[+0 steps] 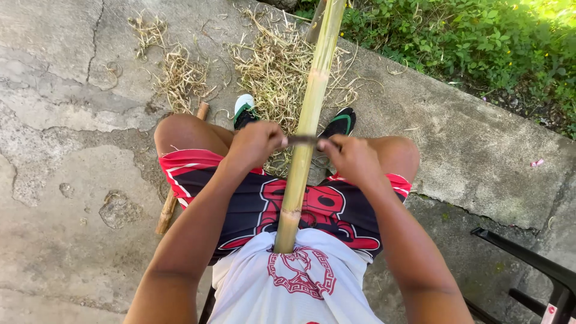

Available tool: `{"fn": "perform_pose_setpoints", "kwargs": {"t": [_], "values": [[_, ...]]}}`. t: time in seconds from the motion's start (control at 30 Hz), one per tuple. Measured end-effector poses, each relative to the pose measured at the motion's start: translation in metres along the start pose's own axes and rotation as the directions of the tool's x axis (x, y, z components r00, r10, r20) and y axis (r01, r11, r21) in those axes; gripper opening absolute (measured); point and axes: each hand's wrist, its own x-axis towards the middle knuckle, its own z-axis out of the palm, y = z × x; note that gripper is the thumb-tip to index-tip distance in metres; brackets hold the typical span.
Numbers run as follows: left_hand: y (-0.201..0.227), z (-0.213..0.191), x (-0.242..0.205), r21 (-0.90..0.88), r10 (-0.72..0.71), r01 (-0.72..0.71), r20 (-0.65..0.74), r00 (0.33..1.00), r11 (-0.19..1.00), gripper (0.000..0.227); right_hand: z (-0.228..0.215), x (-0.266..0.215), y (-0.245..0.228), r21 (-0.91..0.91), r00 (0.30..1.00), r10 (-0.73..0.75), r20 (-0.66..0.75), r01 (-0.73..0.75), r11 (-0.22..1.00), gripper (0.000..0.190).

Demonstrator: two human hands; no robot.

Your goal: Shaving the outer layer of a bamboo pole using a curved blade held with both hands.

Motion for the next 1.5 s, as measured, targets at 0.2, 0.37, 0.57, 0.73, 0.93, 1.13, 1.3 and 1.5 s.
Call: {"fn": "perform_pose_setpoints", "kwargs": {"t": [0.2,0.37,0.57,0.73,0.93,1.13,1.3,1.5], "values": [[0.013,-0.004,0.088,-0.012,0.098,-0.115,-0.446,0.889,0.993,0.015,-0.019,0.078,-0.001,-0.189,0.95,0.068,-0.305,-0.13,0.973,0.046],[0.004,-0.011,0.136,-0.098,0.121,-0.194,-0.495,0.86,0.976,0.017,-0.036,0.103,-0.009,-0.197,0.929,0.062,-0.364,-0.142,0.97,0.047],[0.004,-0.007,0.121,-0.089,0.115,-0.174,-0.458,0.881,0.981,0.021,-0.032,0.086,-0.017,-0.236,0.935,0.073,-0.346,-0.162,0.958,0.047],[-0.016,0.007,0.089,-0.088,0.179,-0.225,-0.366,0.913,0.97,0.023,-0.022,0.046,-0.031,-0.275,0.954,0.135,-0.268,-0.21,0.938,0.048],[-0.046,0.015,0.013,-0.301,0.031,-0.007,0.074,0.997,0.954,0.016,-0.006,-0.008,-0.036,-0.294,0.992,0.097,-0.076,-0.116,0.949,0.046],[-0.013,-0.002,0.035,-0.171,0.012,-0.024,-0.074,0.997,0.985,0.016,-0.016,0.021,-0.032,-0.157,0.985,0.174,0.002,-0.171,0.973,0.042],[-0.014,0.006,0.121,-0.095,0.134,-0.181,-0.366,0.921,0.979,0.014,-0.044,0.063,-0.045,-0.065,0.988,0.114,-0.103,-0.121,0.991,0.036],[-0.037,0.019,0.163,-0.524,0.177,-0.32,-0.304,0.936,0.789,0.012,-0.044,0.086,-0.046,-0.28,0.977,0.062,-0.204,-0.119,0.953,0.035]]}}
